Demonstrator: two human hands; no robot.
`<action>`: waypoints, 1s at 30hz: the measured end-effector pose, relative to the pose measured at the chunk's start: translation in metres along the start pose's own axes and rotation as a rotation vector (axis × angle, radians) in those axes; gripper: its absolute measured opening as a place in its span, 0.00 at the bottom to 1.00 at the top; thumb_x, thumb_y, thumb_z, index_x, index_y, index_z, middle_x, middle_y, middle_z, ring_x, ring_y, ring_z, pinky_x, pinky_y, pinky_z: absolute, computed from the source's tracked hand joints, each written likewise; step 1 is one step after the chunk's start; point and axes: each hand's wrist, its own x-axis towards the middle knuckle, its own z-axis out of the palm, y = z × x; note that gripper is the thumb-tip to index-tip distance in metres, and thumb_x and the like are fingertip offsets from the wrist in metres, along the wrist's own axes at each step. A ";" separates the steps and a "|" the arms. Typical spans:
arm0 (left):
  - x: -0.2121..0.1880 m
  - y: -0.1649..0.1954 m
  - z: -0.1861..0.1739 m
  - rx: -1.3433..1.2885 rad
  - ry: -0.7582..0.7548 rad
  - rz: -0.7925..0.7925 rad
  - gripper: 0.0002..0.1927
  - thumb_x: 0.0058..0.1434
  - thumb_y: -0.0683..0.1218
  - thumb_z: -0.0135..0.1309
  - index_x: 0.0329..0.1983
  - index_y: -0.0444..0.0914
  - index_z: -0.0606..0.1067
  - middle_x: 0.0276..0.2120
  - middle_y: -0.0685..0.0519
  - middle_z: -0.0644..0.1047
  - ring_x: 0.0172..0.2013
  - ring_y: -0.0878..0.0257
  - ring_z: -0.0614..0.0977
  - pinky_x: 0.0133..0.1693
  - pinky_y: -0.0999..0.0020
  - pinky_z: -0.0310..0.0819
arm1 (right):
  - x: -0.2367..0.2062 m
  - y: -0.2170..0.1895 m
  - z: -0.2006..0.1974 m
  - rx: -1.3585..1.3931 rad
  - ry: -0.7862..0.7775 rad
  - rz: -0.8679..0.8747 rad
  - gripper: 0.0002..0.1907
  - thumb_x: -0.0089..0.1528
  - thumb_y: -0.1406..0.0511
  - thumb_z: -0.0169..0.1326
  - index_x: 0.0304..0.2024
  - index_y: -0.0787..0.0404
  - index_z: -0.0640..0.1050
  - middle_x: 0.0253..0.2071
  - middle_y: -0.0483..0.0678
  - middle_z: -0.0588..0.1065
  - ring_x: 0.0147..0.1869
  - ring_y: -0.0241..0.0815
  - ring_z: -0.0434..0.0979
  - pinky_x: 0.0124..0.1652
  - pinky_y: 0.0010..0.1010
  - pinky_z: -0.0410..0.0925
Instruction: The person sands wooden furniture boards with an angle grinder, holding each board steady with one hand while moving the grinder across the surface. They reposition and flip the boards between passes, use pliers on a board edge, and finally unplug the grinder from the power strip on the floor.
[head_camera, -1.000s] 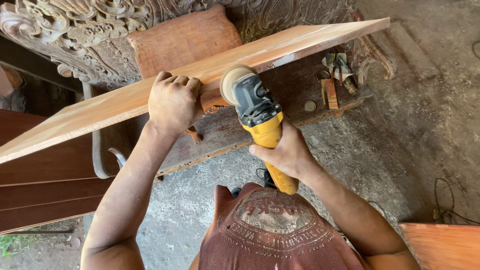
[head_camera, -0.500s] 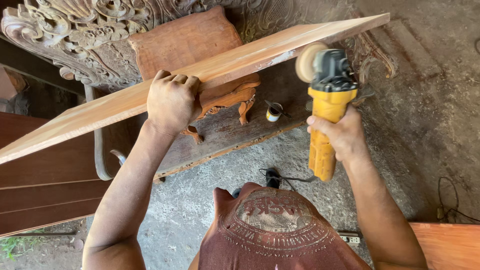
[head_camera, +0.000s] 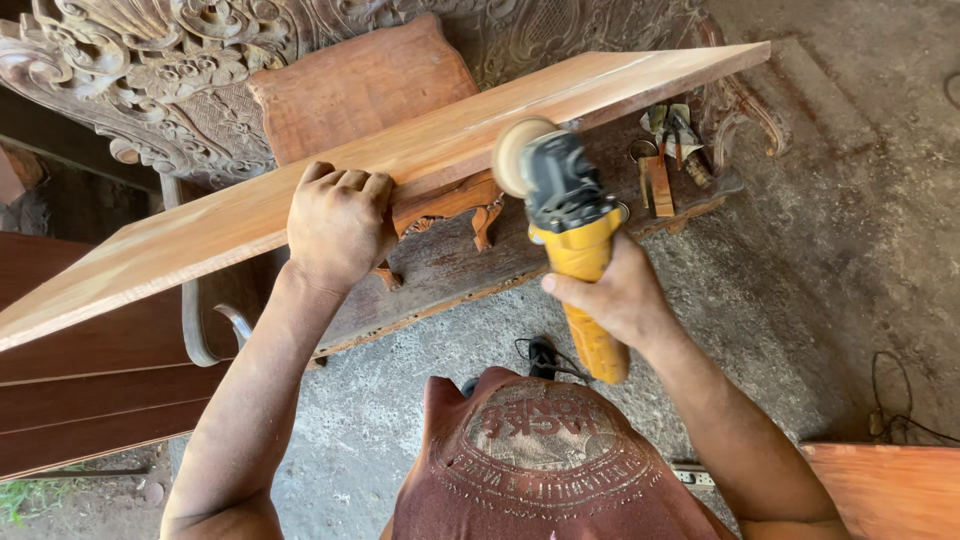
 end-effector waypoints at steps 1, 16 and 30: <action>-0.001 0.000 0.000 0.008 0.003 0.003 0.07 0.48 0.42 0.61 0.30 0.39 0.75 0.25 0.51 0.77 0.31 0.54 0.80 0.44 0.61 0.71 | 0.000 0.001 -0.006 0.023 0.023 0.010 0.20 0.52 0.65 0.65 0.44 0.60 0.74 0.36 0.46 0.77 0.38 0.40 0.82 0.40 0.36 0.81; 0.004 -0.002 -0.004 0.008 -0.016 -0.024 0.03 0.55 0.40 0.59 0.29 0.40 0.76 0.24 0.52 0.77 0.30 0.55 0.80 0.43 0.61 0.71 | 0.001 0.021 -0.058 0.364 0.317 0.037 0.20 0.55 0.70 0.61 0.49 0.62 0.72 0.37 0.46 0.74 0.35 0.40 0.81 0.36 0.37 0.80; 0.067 -0.060 -0.008 -0.050 -0.089 -0.072 0.06 0.57 0.44 0.61 0.26 0.39 0.78 0.24 0.45 0.78 0.27 0.47 0.80 0.38 0.53 0.75 | 0.024 -0.015 0.046 0.162 0.084 -0.441 0.25 0.55 0.73 0.65 0.52 0.64 0.71 0.45 0.49 0.78 0.48 0.38 0.81 0.48 0.35 0.76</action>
